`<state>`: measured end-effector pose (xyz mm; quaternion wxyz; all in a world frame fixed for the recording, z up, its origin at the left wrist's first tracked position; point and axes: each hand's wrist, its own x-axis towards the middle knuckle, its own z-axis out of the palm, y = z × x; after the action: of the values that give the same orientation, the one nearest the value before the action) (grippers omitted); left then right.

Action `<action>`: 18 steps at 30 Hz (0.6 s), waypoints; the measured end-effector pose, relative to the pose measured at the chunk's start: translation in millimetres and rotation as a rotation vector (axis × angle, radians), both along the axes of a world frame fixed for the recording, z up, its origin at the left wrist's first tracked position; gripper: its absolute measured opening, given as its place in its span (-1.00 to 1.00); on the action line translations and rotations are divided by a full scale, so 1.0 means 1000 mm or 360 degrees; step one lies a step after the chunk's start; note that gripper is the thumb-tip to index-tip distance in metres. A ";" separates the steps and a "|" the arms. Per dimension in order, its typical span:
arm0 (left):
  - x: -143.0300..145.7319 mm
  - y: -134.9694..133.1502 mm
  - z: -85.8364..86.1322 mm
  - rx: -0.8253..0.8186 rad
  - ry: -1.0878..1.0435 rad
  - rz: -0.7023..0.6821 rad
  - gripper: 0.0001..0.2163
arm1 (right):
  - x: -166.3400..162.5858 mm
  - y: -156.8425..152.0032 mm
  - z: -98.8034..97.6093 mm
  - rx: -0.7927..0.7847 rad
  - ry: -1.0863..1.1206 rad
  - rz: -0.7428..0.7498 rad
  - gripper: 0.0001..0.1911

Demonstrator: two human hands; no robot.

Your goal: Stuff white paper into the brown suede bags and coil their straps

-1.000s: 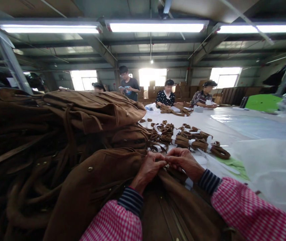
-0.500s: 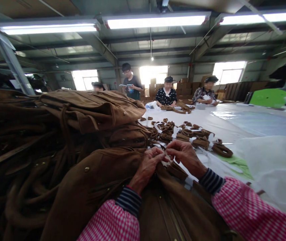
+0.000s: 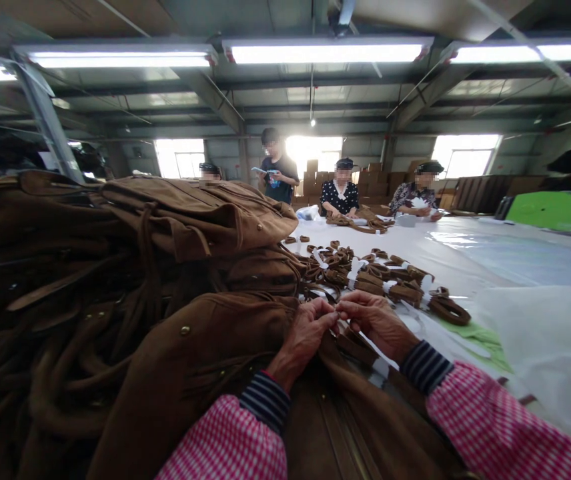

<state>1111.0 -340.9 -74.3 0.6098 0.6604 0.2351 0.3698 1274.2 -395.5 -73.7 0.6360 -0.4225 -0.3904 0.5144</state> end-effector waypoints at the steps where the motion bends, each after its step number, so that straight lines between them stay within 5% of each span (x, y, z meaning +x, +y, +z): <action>1: 0.000 0.000 0.000 0.0011 0.0011 0.0006 -0.73 | 0.001 -0.001 -0.001 -0.0015 0.0012 0.0017 -0.64; 18: -0.002 -0.003 0.000 0.0107 0.0098 0.0100 -0.79 | -0.002 -0.007 0.001 -0.0149 0.0181 -0.0015 -0.61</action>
<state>1108.6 -343.7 -74.6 0.5679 0.6839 0.2618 0.3757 1272.5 -402.7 -72.3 0.6391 -0.4236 -0.3273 0.5523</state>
